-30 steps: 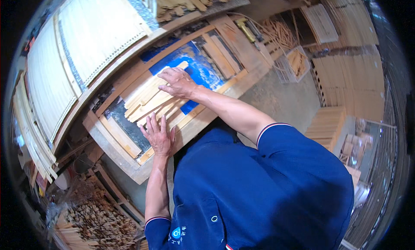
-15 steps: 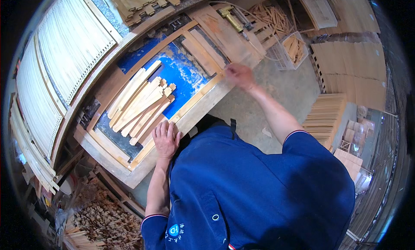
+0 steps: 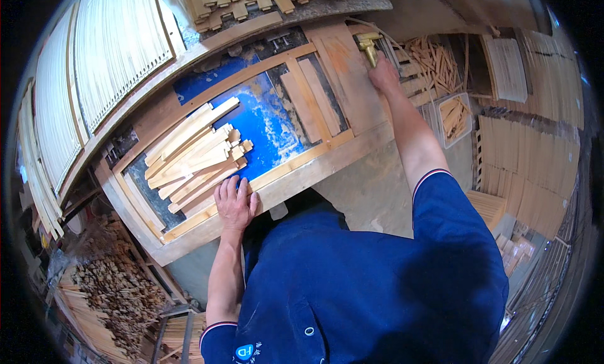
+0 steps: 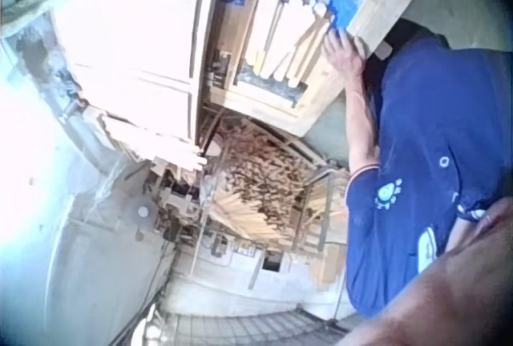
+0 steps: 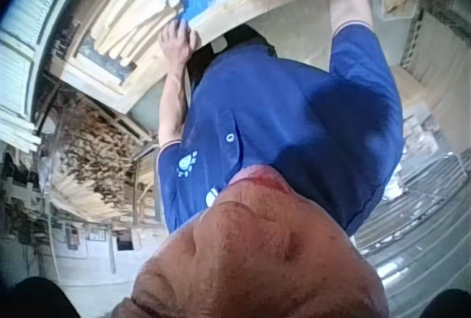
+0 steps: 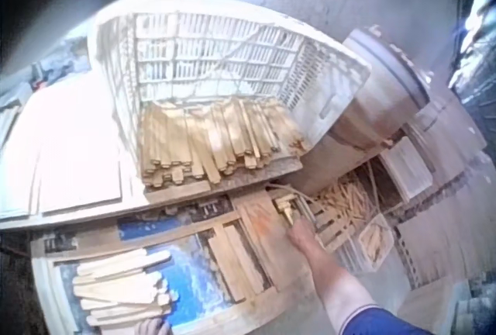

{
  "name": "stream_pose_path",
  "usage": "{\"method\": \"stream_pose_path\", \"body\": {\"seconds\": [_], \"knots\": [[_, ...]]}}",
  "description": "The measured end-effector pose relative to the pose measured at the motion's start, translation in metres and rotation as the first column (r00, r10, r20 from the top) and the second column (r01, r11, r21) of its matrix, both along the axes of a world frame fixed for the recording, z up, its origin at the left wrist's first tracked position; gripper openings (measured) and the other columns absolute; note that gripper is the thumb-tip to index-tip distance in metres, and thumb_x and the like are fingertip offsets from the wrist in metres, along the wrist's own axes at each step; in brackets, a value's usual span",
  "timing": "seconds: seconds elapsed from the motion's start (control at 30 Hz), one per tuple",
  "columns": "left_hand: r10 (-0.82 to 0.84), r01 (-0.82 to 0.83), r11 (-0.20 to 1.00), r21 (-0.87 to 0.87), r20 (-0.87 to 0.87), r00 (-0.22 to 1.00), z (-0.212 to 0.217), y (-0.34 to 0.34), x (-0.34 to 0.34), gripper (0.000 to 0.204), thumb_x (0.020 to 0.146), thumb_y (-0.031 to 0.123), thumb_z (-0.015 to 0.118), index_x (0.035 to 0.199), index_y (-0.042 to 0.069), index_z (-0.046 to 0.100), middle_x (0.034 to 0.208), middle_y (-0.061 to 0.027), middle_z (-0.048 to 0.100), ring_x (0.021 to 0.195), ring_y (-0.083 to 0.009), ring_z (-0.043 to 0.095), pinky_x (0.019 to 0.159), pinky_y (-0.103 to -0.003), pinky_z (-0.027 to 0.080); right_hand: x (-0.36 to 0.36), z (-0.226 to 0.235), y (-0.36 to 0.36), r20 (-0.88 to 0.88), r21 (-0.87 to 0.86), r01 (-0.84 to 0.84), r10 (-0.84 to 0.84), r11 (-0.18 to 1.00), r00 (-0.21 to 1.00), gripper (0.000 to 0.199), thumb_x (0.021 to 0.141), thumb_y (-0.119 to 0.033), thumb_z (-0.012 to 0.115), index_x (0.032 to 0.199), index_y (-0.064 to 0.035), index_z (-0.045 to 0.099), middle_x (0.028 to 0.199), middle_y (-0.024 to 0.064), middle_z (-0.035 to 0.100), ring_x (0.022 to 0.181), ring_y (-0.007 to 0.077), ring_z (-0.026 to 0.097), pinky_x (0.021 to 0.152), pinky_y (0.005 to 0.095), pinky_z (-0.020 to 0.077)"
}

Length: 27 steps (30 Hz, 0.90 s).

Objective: Assembling wooden slats into frames and stapling them together on a workbench.

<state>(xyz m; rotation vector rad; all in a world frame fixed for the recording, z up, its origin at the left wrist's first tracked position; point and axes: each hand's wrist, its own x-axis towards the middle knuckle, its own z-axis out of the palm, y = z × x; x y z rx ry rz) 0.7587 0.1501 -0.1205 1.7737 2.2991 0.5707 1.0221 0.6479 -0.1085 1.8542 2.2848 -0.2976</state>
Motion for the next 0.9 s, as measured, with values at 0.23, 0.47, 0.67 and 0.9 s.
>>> {"method": "stream_pose_path", "body": {"seconds": [0.23, 0.47, 0.67, 0.9], "knots": [[0.026, -0.026, 0.999, -0.032, 0.0, 1.0, 0.001, 0.002, 0.003, 0.048, 0.082, 0.034, 0.072, 0.122, 0.009, 0.065, 0.131, -0.0157, 0.057, 0.123, -0.0346, 0.052, 0.107, -0.052, 0.037, 0.014, 0.003, 0.042, -0.012, 0.032, 0.027, -0.027, 0.999, 1.0, 0.059, 0.085, -0.03, 0.068, 0.135, -0.0036, 0.051, 0.117, 0.0255, 0.066, 0.11, 0.0402, 0.066, 0.093, 0.0504, 0.0511], [0.046, -0.047, 0.998, -0.03, -0.013, 0.999, 0.004, 0.003, 0.002, 0.048, 0.081, 0.035, 0.071, 0.121, 0.009, 0.066, 0.131, -0.0152, 0.057, 0.123, -0.0345, 0.052, 0.107, -0.052, 0.037, -0.016, 0.119, -0.003, -0.579, -0.511, -0.137, -0.222, 0.849, 0.785, 0.015, 0.083, -0.009, 0.069, 0.093, -0.002, 0.06, 0.069, 0.0043, 0.061, 0.057, 0.0134, 0.059, 0.053, 0.0307, 0.0476], [0.072, -0.073, 0.997, -0.019, -0.027, 0.997, 0.002, 0.002, 0.004, 0.049, 0.082, 0.035, 0.069, 0.122, 0.009, 0.065, 0.13, -0.0151, 0.057, 0.123, -0.0344, 0.052, 0.107, -0.051, 0.038, -0.111, 0.116, -0.033, -0.549, -0.58, -0.363, -0.021, 0.729, 0.836, 0.021, 0.088, -0.019, 0.075, 0.081, -0.004, 0.06, 0.062, 0.0026, 0.06, 0.051, 0.0135, 0.057, 0.048, 0.0312, 0.0449], [0.086, -0.086, 0.996, 0.009, -0.007, 0.996, 0.001, 0.001, 0.003, 0.051, 0.079, 0.034, 0.07, 0.122, 0.008, 0.064, 0.13, -0.0159, 0.057, 0.122, -0.0348, 0.052, 0.105, -0.051, 0.039, -0.132, 0.099, -0.027, -0.467, -0.576, -0.37, 0.078, 0.729, 0.881, 0.022, 0.091, -0.015, 0.073, 0.077, -0.004, 0.059, 0.06, 0.0027, 0.058, 0.049, 0.0127, 0.055, 0.048, 0.0308, 0.0428]]}}
